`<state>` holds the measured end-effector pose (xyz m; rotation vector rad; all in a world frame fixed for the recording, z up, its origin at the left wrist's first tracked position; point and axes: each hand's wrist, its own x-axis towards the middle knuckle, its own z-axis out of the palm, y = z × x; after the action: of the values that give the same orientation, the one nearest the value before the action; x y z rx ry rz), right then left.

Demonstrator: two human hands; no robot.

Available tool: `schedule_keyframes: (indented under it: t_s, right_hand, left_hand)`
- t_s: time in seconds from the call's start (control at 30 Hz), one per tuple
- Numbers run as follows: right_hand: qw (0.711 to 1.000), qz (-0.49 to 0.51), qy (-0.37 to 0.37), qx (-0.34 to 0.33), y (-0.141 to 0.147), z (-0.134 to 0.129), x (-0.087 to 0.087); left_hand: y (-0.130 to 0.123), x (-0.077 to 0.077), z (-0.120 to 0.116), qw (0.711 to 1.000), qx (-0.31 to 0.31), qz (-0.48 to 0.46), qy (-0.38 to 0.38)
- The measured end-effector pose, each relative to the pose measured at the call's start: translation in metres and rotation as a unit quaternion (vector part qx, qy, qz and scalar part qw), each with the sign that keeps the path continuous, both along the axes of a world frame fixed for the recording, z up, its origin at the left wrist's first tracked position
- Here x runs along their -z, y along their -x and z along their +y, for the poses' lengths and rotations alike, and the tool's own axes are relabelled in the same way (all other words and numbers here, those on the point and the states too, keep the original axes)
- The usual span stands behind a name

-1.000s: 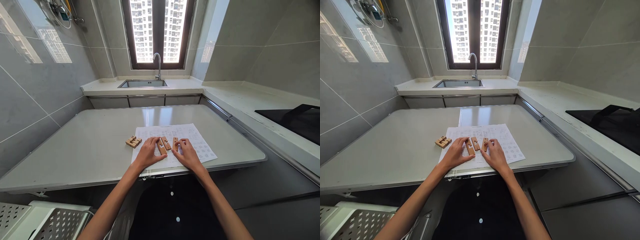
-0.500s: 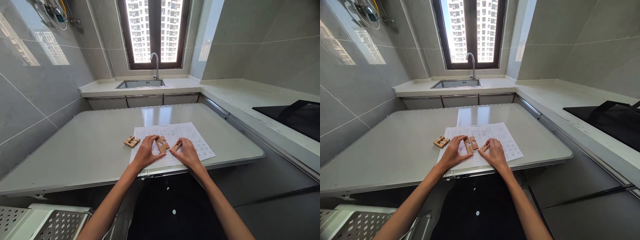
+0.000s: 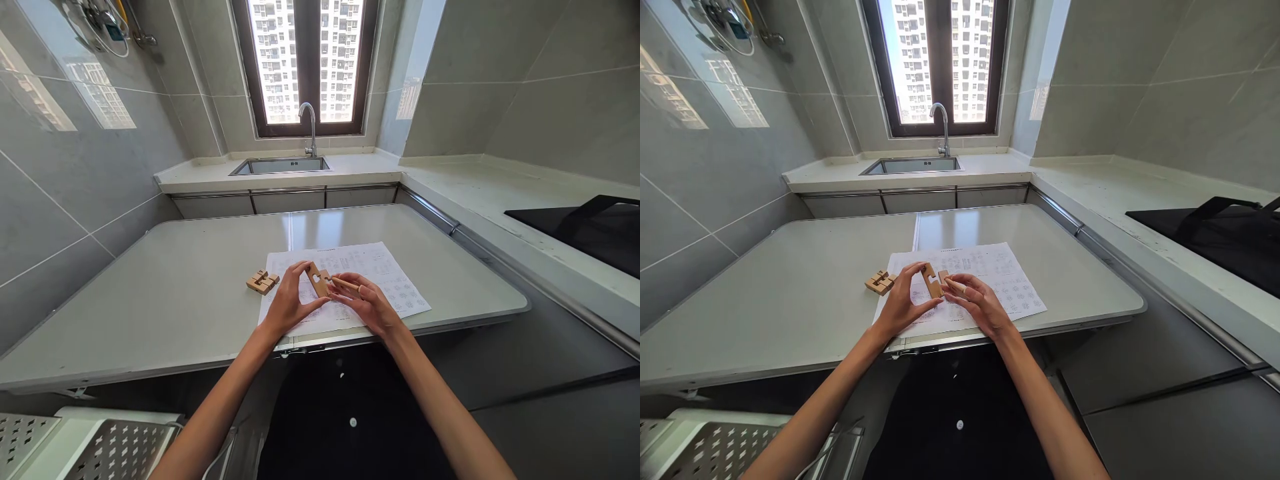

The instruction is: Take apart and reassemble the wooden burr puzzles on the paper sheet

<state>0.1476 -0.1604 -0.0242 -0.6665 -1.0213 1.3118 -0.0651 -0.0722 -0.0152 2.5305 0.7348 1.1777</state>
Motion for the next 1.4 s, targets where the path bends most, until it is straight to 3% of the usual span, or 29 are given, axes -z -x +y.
schedule_keyframes:
  t_s: [0.33,0.67,0.77,0.83,0.97,1.2,1.4]
  right_hand:
    - [0.989,-0.113,-0.013,-0.091,0.007,0.007,-0.003]
    - [0.994,-0.084,-0.002,-0.073,-0.014,0.015,-0.003]
    - [0.992,-0.060,-0.017,-0.106,-0.018,0.014,-0.006]
    - [0.990,-0.055,-0.020,-0.129,-0.019,0.013,-0.008]
    - [0.986,-0.076,-0.020,-0.145,-0.017,0.012,-0.010]
    - [0.988,-0.136,-0.005,-0.076,-0.015,0.015,-0.003]
    - [0.986,-0.163,0.023,-0.004,-0.016,0.016,0.001]
  left_hand:
    - [0.001,0.007,0.001,0.998,0.023,-0.004,0.061]
    - [-0.001,-0.004,-0.005,0.982,0.070,0.013,0.176]
    - [-0.002,-0.005,-0.005,0.957,0.068,-0.033,0.279]
    - [-0.002,-0.005,-0.003,0.924,0.069,-0.065,0.371]
    - [-0.003,-0.005,0.001,0.858,0.133,-0.077,0.489]
    - [0.000,-0.002,0.008,0.822,0.127,-0.148,0.535]
    - [0.000,0.005,0.012,0.838,0.075,-0.174,0.512]
